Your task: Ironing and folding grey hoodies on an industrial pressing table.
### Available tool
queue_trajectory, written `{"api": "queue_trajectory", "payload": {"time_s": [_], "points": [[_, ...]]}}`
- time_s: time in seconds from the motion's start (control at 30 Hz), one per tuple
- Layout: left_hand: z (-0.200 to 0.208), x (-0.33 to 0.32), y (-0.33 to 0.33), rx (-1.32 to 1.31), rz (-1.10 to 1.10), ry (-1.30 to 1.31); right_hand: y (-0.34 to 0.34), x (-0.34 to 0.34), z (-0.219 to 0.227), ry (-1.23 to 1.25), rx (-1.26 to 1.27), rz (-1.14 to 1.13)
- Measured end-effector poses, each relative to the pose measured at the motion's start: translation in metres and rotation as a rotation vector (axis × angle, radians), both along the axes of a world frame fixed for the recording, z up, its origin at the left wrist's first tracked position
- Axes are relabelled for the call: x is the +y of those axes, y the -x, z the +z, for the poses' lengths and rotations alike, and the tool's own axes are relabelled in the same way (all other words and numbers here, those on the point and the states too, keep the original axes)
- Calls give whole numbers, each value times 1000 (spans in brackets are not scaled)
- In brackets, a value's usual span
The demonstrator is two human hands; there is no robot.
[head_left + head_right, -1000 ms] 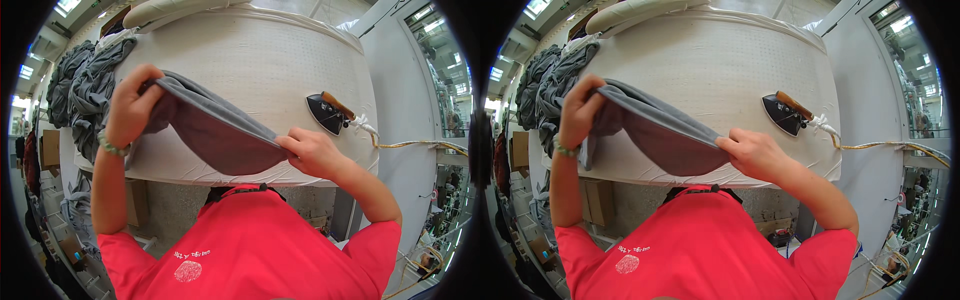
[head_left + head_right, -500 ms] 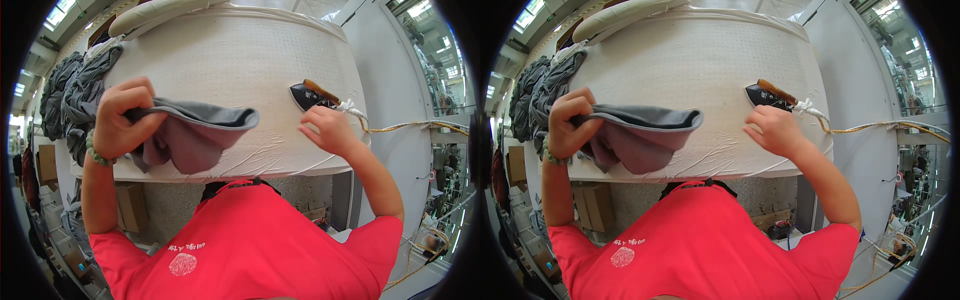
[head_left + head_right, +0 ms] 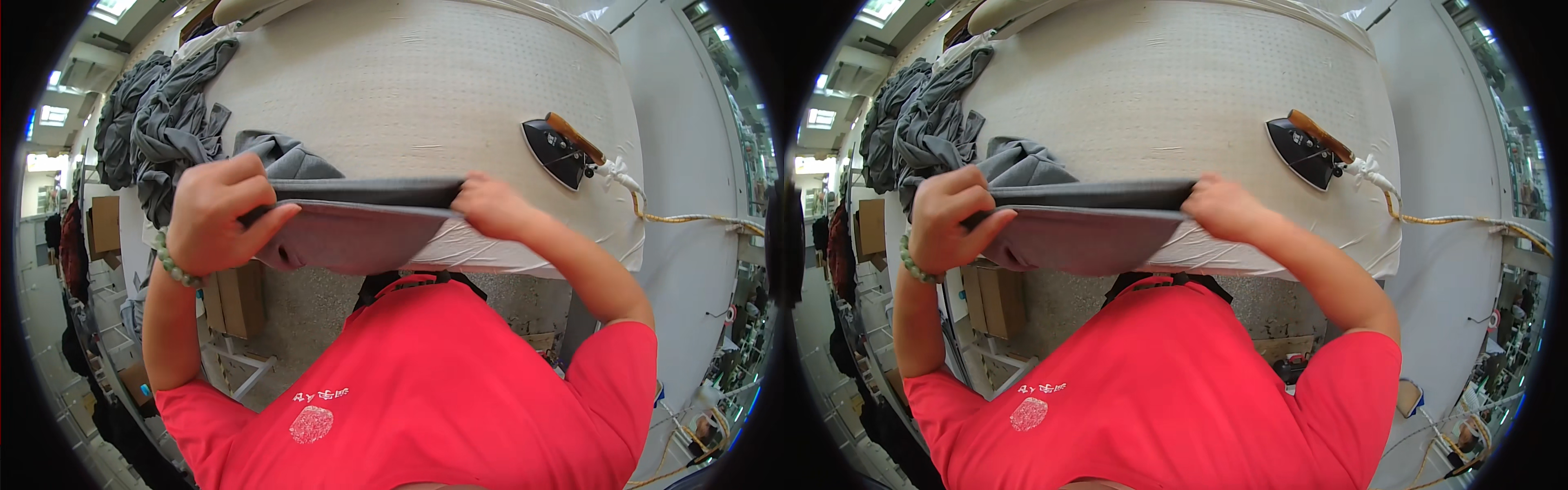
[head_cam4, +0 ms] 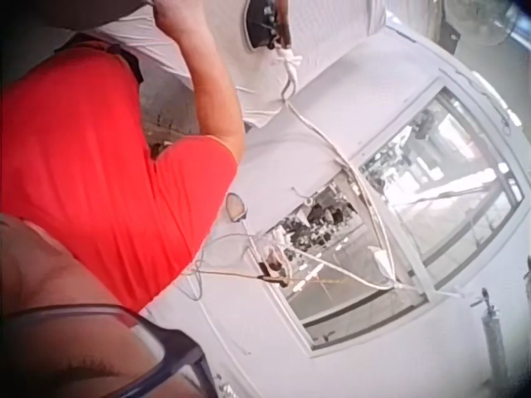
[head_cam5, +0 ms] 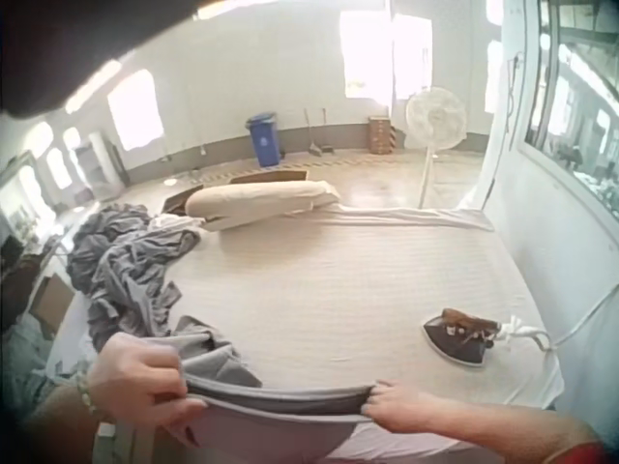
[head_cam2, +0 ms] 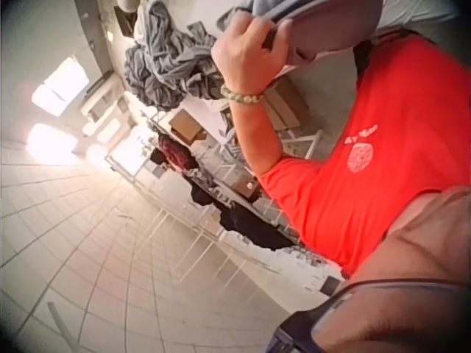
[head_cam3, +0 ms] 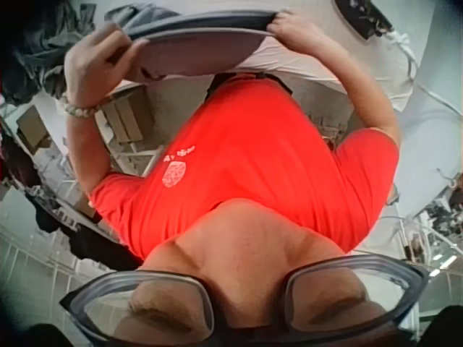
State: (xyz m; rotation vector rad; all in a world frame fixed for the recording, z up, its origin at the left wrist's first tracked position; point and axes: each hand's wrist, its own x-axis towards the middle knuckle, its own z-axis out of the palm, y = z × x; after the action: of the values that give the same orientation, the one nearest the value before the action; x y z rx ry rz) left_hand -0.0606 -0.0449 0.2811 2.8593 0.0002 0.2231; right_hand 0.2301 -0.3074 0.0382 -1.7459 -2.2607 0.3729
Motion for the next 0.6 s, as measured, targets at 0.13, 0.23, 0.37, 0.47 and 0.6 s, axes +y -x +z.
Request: {"api": "queue_trajectory", "payload": {"time_s": [0.13, 0.23, 0.37, 0.47, 0.6], "points": [[-19, 4, 22, -19, 87, -107, -44, 5, 121, -289, -277, -119], [-22, 15, 18, -156, 152, -90, -37, -6, 161, -619, -408, -111], [-32, 22, -1, -355, 235, -156, -42, -32, 192, -540, -433, -175], [-57, -6, -26, -335, 354, -143, -91, -80, 204, -469, -537, -542], [-84, -119, -77, -475, 140, 348, -197, -219, 291, -497, -240, -821]]}}
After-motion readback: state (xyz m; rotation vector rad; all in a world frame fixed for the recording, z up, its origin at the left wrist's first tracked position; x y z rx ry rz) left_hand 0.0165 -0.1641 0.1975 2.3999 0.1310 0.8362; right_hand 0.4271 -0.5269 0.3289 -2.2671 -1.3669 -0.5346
